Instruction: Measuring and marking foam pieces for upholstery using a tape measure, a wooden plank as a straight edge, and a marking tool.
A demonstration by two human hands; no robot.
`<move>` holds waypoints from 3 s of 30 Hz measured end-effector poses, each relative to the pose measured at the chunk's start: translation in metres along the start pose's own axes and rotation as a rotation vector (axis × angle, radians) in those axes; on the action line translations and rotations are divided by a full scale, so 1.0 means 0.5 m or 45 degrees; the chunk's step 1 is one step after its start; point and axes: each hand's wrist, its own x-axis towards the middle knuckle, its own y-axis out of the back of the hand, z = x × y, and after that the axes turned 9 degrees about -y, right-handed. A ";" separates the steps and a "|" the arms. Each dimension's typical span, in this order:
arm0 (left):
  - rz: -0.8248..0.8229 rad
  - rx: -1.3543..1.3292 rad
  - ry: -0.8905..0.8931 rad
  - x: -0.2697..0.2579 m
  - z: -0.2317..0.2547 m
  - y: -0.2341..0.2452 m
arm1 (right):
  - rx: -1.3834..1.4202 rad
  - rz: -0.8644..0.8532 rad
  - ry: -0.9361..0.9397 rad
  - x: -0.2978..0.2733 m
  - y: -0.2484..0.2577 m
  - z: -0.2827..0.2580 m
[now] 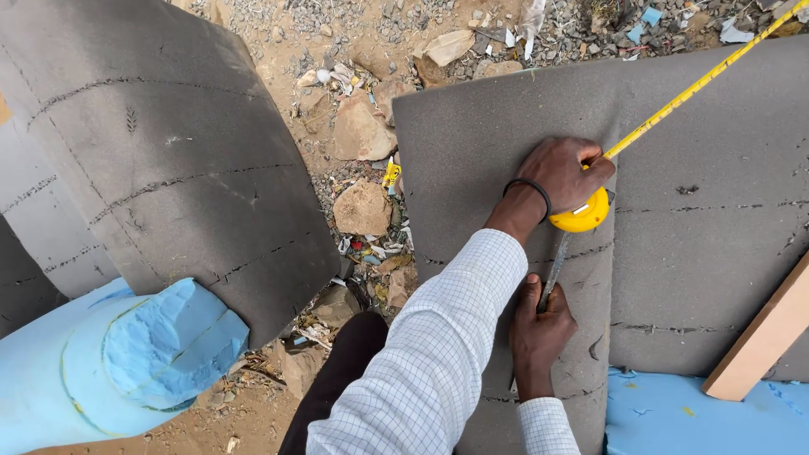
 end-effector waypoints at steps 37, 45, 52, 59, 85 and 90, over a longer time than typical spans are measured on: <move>0.000 -0.064 -0.048 0.006 -0.011 -0.009 | 0.068 0.010 -0.057 0.003 0.000 0.010; -0.032 0.078 -0.045 0.002 -0.022 -0.014 | 0.105 0.006 -0.150 0.005 0.009 -0.033; -0.016 0.223 -0.004 -0.006 0.002 -0.016 | 0.092 -0.109 -0.113 -0.006 0.038 -0.075; -0.052 0.154 0.005 -0.001 0.002 -0.003 | 0.137 -0.153 -0.194 0.002 0.039 -0.091; -0.015 0.151 -0.114 0.000 -0.020 -0.018 | 0.165 -0.169 -0.157 -0.002 0.043 -0.086; -0.047 0.151 -0.121 -0.001 -0.016 -0.014 | 0.190 -0.171 -0.225 0.005 0.042 -0.096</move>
